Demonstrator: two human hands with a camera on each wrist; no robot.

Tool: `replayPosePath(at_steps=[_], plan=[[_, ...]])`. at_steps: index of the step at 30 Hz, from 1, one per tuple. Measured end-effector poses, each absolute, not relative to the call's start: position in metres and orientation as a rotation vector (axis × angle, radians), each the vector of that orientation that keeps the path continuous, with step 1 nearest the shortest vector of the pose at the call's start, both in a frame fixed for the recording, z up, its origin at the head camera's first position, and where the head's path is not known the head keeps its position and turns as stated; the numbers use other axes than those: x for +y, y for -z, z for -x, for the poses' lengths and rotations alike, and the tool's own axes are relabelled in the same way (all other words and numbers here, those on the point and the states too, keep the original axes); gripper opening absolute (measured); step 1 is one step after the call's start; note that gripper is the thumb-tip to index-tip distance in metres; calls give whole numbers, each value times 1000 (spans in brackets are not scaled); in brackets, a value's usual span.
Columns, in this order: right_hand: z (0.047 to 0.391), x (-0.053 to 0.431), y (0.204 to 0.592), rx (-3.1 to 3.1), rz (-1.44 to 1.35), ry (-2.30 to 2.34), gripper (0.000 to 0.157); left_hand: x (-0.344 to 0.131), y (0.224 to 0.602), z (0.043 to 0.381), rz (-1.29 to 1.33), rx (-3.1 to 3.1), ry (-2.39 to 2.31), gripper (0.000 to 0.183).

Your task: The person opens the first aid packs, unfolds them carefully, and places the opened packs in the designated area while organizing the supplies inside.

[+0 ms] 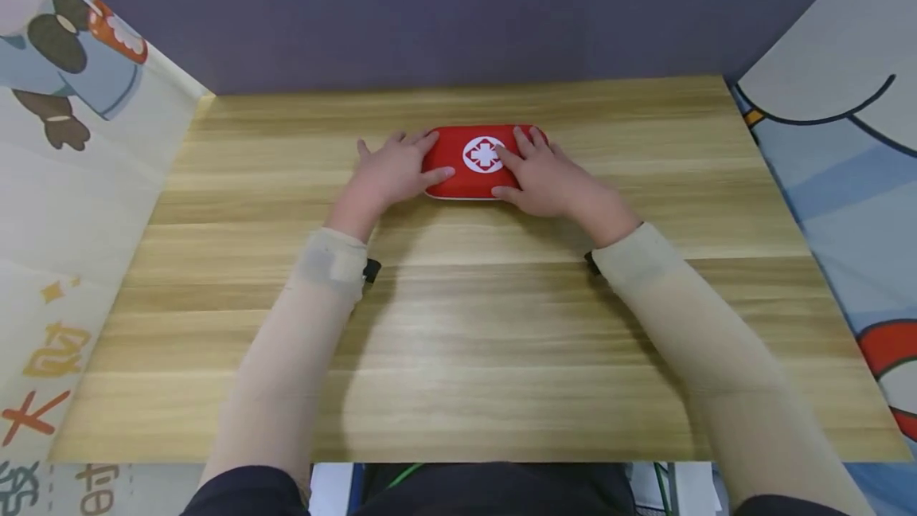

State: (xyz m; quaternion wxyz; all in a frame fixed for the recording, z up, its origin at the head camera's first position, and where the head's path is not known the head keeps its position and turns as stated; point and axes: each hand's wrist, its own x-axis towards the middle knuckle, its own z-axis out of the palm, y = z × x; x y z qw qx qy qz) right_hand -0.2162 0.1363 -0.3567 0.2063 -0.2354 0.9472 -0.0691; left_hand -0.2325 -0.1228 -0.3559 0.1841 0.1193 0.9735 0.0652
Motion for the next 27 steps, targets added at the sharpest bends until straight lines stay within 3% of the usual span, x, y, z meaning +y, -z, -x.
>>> replayPosePath(at_steps=[13, 20, 27], plan=[[172, 126, 344, 2697, 520, 256, 74, -108, 351, 188, -398, 2766, -211, 83], [173, 125, 341, 2677, 489, 306, 64, -124, 358, 232, -454, 2765, -674, 38], [177, 127, 338, 2655, 464, 262, 62, -130, 380, 272, -596, 2484, -870, 52]])
